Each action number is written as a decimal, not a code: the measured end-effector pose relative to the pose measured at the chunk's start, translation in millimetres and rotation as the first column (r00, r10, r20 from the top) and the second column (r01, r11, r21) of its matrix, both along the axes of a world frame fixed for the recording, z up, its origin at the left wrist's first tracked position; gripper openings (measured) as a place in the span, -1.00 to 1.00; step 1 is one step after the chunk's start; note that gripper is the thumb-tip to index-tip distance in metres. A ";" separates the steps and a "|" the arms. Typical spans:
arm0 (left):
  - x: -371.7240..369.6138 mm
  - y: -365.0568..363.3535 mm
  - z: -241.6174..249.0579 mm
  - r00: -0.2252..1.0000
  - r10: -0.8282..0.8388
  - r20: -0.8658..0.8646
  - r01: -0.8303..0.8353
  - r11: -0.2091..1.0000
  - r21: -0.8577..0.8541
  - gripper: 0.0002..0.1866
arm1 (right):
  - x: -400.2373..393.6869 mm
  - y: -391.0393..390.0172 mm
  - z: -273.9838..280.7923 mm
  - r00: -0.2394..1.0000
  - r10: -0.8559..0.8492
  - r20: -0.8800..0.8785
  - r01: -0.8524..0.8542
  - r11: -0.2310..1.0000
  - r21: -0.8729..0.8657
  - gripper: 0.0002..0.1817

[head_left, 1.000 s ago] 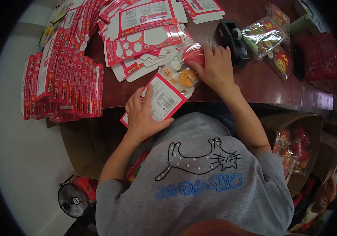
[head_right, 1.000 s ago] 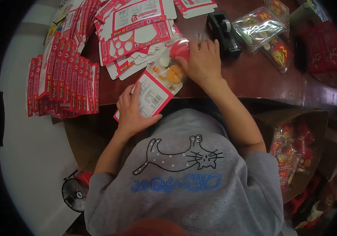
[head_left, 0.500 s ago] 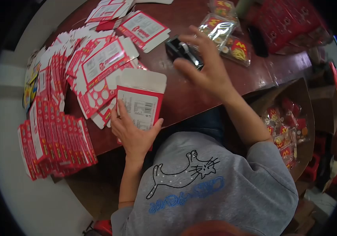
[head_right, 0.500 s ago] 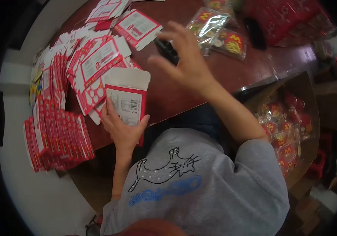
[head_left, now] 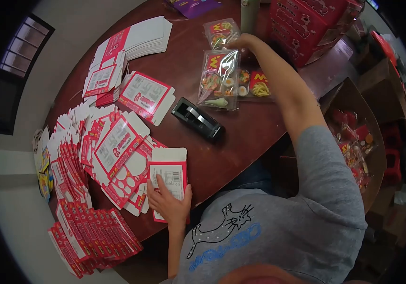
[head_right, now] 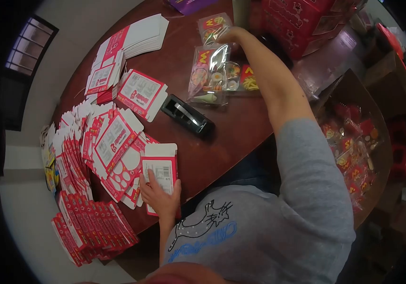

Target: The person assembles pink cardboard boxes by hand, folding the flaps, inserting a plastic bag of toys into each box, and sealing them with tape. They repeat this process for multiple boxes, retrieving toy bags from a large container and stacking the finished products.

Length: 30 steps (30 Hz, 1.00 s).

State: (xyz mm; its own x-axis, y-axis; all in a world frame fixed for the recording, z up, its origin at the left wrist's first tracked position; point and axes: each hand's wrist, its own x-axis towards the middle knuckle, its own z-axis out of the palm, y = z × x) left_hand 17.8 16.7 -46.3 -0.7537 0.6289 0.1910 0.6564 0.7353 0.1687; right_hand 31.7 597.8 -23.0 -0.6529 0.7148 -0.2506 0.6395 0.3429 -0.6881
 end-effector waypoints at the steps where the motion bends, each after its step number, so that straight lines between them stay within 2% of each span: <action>1: 0.3 0.7 0.8 1.000 -0.017 -0.006 0.017 1.000 -0.004 0.08 | -9.2 -0.3 4.8 1.000 0.006 -0.023 -0.007 0.999 -0.039 -0.14; 2: 1.3 0.8 1.6 1.000 0.002 0.007 -0.002 1.000 -0.012 0.07 | -18.4 -1.0 10.3 0.999 0.012 -0.046 -0.015 0.997 -0.077 -0.19; 4: -0.8 -0.2 0.3 0.999 -0.027 0.020 0.028 0.999 -0.018 0.07 | -35.6 6.8 3.4 0.996 -0.061 -0.070 0.071 0.986 0.149 -0.28; 5: -1.0 -0.9 -2.9 1.000 -0.002 0.007 0.002 0.999 -0.038 0.07 | -39.2 -4.5 14.1 0.989 -0.147 -0.010 0.142 0.930 0.340 -0.30; 6: -1.4 -2.1 -5.5 1.000 0.022 -0.004 -0.022 0.998 -0.059 0.07 | -38.2 -21.8 16.9 0.972 -0.156 -0.178 0.229 0.810 0.540 -0.30; 7: -1.6 -3.1 -6.6 1.000 0.030 0.006 -0.030 0.996 -0.082 0.06 | -30.0 -42.9 17.9 0.938 -0.116 -0.327 0.323 0.639 0.698 -0.29; 9: -2.8 -4.8 -8.6 1.000 0.003 0.014 -0.002 0.997 -0.080 0.07 | 1.0 -83.2 47.3 0.848 0.050 -0.527 0.386 0.624 0.680 -0.32; 10: -4.2 -5.4 -9.3 1.000 0.019 0.014 -0.018 0.997 -0.078 0.07 | 24.1 -107.5 65.7 0.761 0.080 -0.644 0.419 0.698 0.581 -0.42; 11: -5.7 -6.5 -10.0 1.000 0.000 0.017 0.001 0.997 -0.074 0.07 | 50.6 -127.0 75.7 0.654 0.100 -0.750 0.427 0.769 0.475 -0.52; 13: -6.3 -8.2 -12.1 1.000 0.008 0.015 -0.007 0.996 -0.093 0.07 | 103.4 -141.7 67.5 0.305 0.075 -0.950 0.375 0.907 0.192 -0.53; 15: -6.0 -8.2 -11.2 1.000 0.004 0.014 -0.003 0.995 -0.095 0.07 | 168.9 -163.6 78.2 0.104 0.056 -0.993 0.494 0.864 0.100 -0.57; 17: -5.6 -9.4 -12.6 1.000 0.002 0.015 0.000 0.995 -0.100 0.07 | 238.4 -161.9 79.7 0.121 -0.105 -0.987 0.638 0.770 -0.004 -0.58; 18: -7.2 -10.3 -14.0 1.000 0.002 0.011 0.000 0.995 -0.099 0.06 | 266.2 -154.0 72.8 0.128 -0.109 -0.986 0.646 0.763 0.000 -0.58; 20: -8.2 -11.0 -14.7 1.000 -0.015 0.017 0.016 0.995 -0.100 0.06 | 316.3 -116.6 40.9 0.072 -0.466 -0.882 0.700 0.653 -0.288 -0.53; 22: -9.3 -10.0 -13.4 1.000 -0.002 0.014 0.003 0.993 -0.116 0.06 | 355.2 -64.7 -13.0 0.197 -0.678 -0.709 0.852 0.476 -0.218 -0.49; 24: -12.5 -11.6 -14.7 1.000 -0.022 0.018 0.024 0.992 -0.126 0.10 | 351.3 -35.7 -41.4 0.188 -0.786 -0.589 0.906 0.370 -0.205 -0.53; 26: -18.0 -11.8 -10.0 1.000 -0.028 0.012 0.029 0.990 -0.138 0.13 | 354.7 14.6 -77.0 0.325 -0.841 -0.432 0.923 0.382 -0.051 -0.40; 27: -21.1 -10.6 -0.2 0.990 -0.011 0.141 0.027 0.993 -0.114 0.19 | 340.0 6.8 -58.9 0.452 -0.834 -0.318 0.865 0.497 -0.074 -0.28; 28: -23.5 -9.4 10.1 0.963 0.004 0.268 0.021 0.996 -0.090 0.25 | 338.1 11.4 -60.7 0.453 -0.835 -0.314 0.863 0.498 -0.081 -0.28; 29: -25.2 -6.6 21.0 0.964 0.009 0.265 0.017 0.995 -0.095 0.25 | 335.5 18.7 -59.7 0.571 -0.809 -0.137 0.813 0.534 0.234 -0.24; 30: -26.8 -3.1 32.3 0.945 0.031 0.325 0.010 0.992 -0.124 0.29 | 329.0 9.3 -49.1 0.564 -0.813 -0.144 0.805 0.503 0.315 -0.23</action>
